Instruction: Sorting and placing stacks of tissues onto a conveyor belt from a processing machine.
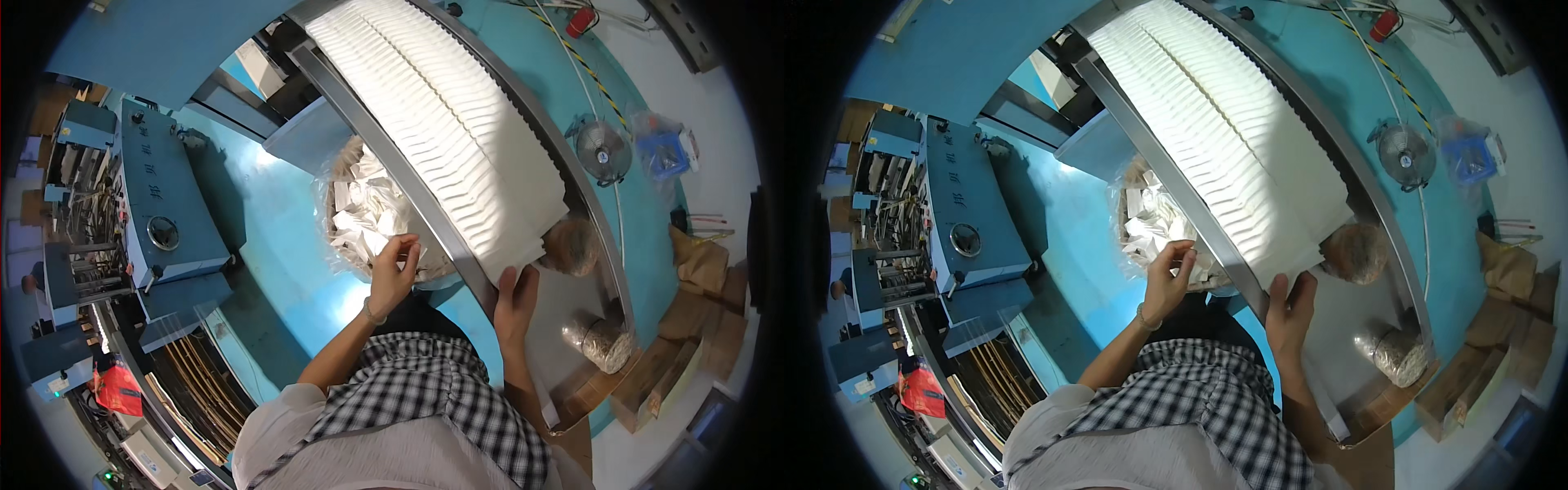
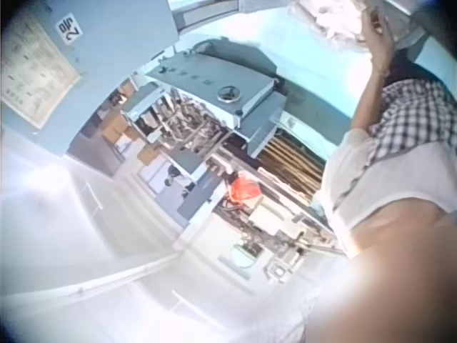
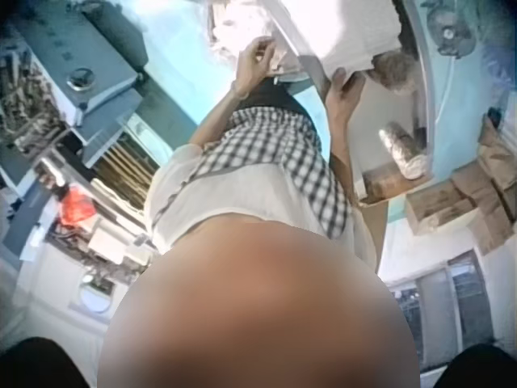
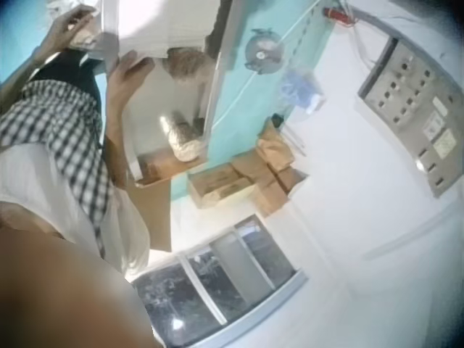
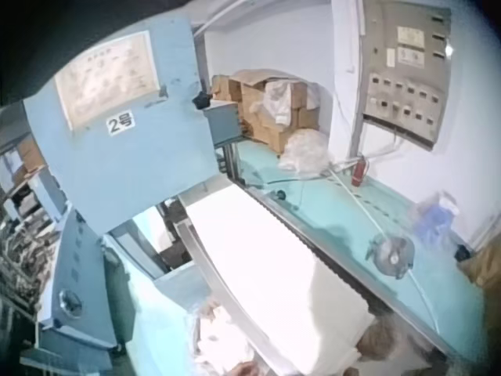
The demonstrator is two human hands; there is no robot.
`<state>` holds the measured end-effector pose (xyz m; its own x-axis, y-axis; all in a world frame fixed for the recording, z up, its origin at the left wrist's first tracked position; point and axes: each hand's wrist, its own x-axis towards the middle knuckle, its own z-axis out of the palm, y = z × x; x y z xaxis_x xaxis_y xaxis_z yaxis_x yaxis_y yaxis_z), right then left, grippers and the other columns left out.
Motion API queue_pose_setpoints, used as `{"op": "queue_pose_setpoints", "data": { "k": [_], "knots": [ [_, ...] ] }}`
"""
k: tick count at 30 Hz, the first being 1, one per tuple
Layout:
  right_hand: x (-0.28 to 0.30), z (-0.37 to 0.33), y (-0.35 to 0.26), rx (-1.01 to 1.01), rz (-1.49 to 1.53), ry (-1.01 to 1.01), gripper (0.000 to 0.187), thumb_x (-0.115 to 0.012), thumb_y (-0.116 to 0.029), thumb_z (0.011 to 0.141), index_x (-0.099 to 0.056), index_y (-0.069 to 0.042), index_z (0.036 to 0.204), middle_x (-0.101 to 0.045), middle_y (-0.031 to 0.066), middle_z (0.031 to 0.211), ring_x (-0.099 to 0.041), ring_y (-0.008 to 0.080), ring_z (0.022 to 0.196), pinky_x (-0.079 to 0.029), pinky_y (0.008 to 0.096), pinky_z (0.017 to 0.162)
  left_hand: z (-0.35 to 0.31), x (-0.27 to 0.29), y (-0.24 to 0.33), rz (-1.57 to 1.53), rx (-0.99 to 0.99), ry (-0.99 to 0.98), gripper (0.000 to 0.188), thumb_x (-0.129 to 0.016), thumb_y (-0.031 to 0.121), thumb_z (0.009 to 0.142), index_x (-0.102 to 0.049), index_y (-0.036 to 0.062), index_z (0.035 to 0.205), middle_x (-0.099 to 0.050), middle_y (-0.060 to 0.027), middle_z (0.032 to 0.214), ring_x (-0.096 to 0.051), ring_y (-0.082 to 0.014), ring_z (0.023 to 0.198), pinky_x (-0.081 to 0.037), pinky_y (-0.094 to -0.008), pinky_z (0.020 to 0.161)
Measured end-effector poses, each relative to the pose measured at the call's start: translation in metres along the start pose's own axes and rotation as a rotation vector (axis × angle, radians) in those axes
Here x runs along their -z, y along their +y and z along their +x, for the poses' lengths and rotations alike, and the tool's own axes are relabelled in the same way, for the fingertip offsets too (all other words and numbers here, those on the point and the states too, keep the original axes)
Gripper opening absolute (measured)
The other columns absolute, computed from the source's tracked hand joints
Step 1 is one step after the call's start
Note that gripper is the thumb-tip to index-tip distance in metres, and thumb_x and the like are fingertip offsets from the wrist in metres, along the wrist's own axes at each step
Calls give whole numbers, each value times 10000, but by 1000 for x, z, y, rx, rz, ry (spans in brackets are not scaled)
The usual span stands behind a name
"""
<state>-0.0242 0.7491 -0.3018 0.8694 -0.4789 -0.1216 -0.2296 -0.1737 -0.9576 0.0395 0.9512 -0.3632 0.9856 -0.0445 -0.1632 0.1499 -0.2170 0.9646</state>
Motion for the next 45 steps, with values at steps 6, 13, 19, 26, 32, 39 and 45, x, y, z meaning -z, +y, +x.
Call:
{"op": "queue_pose_setpoints", "data": {
  "k": [6, 13, 19, 26, 32, 39, 45],
  "knots": [
    [-9, 2, -17, -32, -61, 78, 619, -613, -329, 995, -346, 87, 1367, -519, 240, 1292, -527, 263, 1170, -412, 353, 1004, 27, -2, 38, 97, -299, 335, 498, -706, 155, 911, -488, -39, 1315, -551, -169, 1180, -580, -266, 1059, -511, -372, 812],
    [-8, 1, -8, 29, -87, 106, 568, -570, -299, 1015, -336, 83, 1365, -497, 243, 1305, -509, 288, 1201, -403, 368, 1020, 19, -27, 48, 400, -412, 194, 687, -652, 289, 943, -364, -31, 1478, -250, -348, 1513, -354, -492, 1329, -347, -498, 1074],
    [-7, 2, 6, 99, -14, 171, 558, -539, -289, 1029, -306, 73, 1383, -472, 250, 1333, -497, 292, 1212, -404, 381, 1020, 25, -45, 26, 430, -587, 278, 736, -677, 156, 906, -299, 18, 1522, -189, -339, 1540, -324, -491, 1345, -314, -513, 1084],
    [-10, 0, 1, 43, 32, 115, 573, -526, -301, 1035, -297, 85, 1392, -473, 256, 1343, -500, 290, 1215, -401, 373, 1022, 21, -45, 33, 521, -567, 265, 721, -657, 48, 894, -290, -9, 1511, -168, -326, 1541, -265, -498, 1386, -303, -512, 1109],
    [-3, 1, 8, 43, 145, 73, 473, -455, -207, 1058, -305, 94, 1389, -494, 252, 1326, -518, 261, 1195, -407, 348, 1011, 23, -48, 37, 696, -590, 246, 630, -627, 21, 901, -367, -45, 1471, -148, -352, 1541, -286, -490, 1364, -307, -497, 1094],
    [-2, 3, 1, 77, 153, 57, 431, -452, -194, 1057, -337, 85, 1364, -528, 223, 1290, -552, 229, 1138, -426, 337, 982, 19, -49, 37, 700, -545, 189, 593, -535, 12, 936, -331, -62, 1487, -70, -357, 1559, -258, -488, 1363, -252, -515, 1116],
    [-3, 5, 0, 63, 130, 109, 414, -472, -247, 1060, -402, 50, 1340, -583, 186, 1235, -565, 211, 1092, -436, 332, 951, 18, -50, 31, 699, -550, 185, 584, -493, 61, 973, -291, -45, 1510, -65, -371, 1558, -218, -496, 1396, -228, -534, 1124]
  ]
}}
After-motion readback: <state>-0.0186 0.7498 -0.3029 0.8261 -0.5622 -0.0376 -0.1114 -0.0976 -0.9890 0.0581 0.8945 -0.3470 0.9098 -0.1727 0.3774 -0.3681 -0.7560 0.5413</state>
